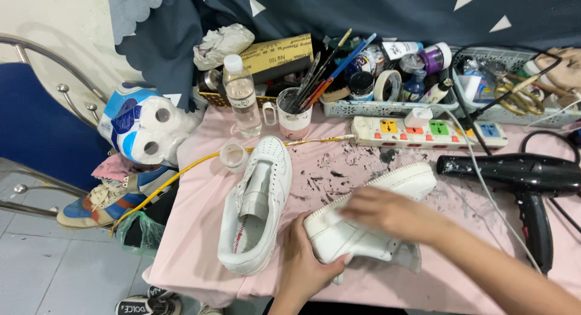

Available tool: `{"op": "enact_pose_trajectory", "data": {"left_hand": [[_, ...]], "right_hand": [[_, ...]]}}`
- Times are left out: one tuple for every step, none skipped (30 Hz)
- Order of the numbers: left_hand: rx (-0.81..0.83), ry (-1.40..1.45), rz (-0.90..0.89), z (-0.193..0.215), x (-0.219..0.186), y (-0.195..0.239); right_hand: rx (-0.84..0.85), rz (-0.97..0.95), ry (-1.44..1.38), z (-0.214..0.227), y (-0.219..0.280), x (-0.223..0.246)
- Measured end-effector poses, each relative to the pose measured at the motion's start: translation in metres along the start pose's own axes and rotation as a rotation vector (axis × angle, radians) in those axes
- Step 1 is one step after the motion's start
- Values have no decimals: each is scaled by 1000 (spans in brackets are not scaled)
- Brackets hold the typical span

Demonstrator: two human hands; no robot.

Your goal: The person cleans a pair of white sneakers on a cluttered table. They use a small white sponge, dipping it into a clear liquid from a plastic bottle to wipe the shoe's exterior and sole. The person handles the shoes one at a time, rotating them to access different areas.

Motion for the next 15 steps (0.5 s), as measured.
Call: {"op": "enact_pose_trajectory", "data": {"left_hand": [[1, -11, -12, 0, -1, 0], [2, -22, -25, 1, -3, 0], [-2, -33, -42, 2, -4, -2], [-3, -11, -56, 3, -5, -3], [2, 11, -68, 4, -7, -2], [6, 33, -81, 4, -9, -1], [27, -17, -62, 3, -9, -2], [48, -67, -43, 2, -9, -4], [67, -117, -22, 0, -8, -4], [64, -106, -29, 0, -9, -4], [66, -98, -35, 0, -9, -4], [68, -91, -40, 1, -9, -3], [64, -84, -44, 2, -10, -3], [61, -77, -48, 2, -11, -3], [56, -69, -54, 2, -11, -4]], "right_hand": [[-18, -52, 50, 9, 12, -11], [-36, -105, 99, 16, 19, -18], [-28, -144, 143, 22, 22, -24], [-21, -182, 186, 26, 23, -27], [-13, -225, 227, 27, 21, -26], [-90, -151, 205, 31, 17, -16], [-165, -75, 185, 30, 8, -5], [-238, 2, 165, 29, 1, 5], [-158, 31, 137, 19, -5, 7], [-77, 60, 108, 10, -9, 8], [0, 85, 76, 0, -9, 8], [11, 44, 91, -1, -4, 0], [21, 2, 105, 3, 6, -11], [32, -40, 119, 9, 18, -23], [28, -62, 161, 14, 30, -31]]}}
Point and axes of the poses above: each hand's wrist, its own y-axis away from the middle knuckle, its own z-axis out of the back of the hand, x = y × z, the point moved 7 cm from there along -y, towards the middle knuckle, and after that the axes turned 5 degrees about x, right-handed, at the moved point
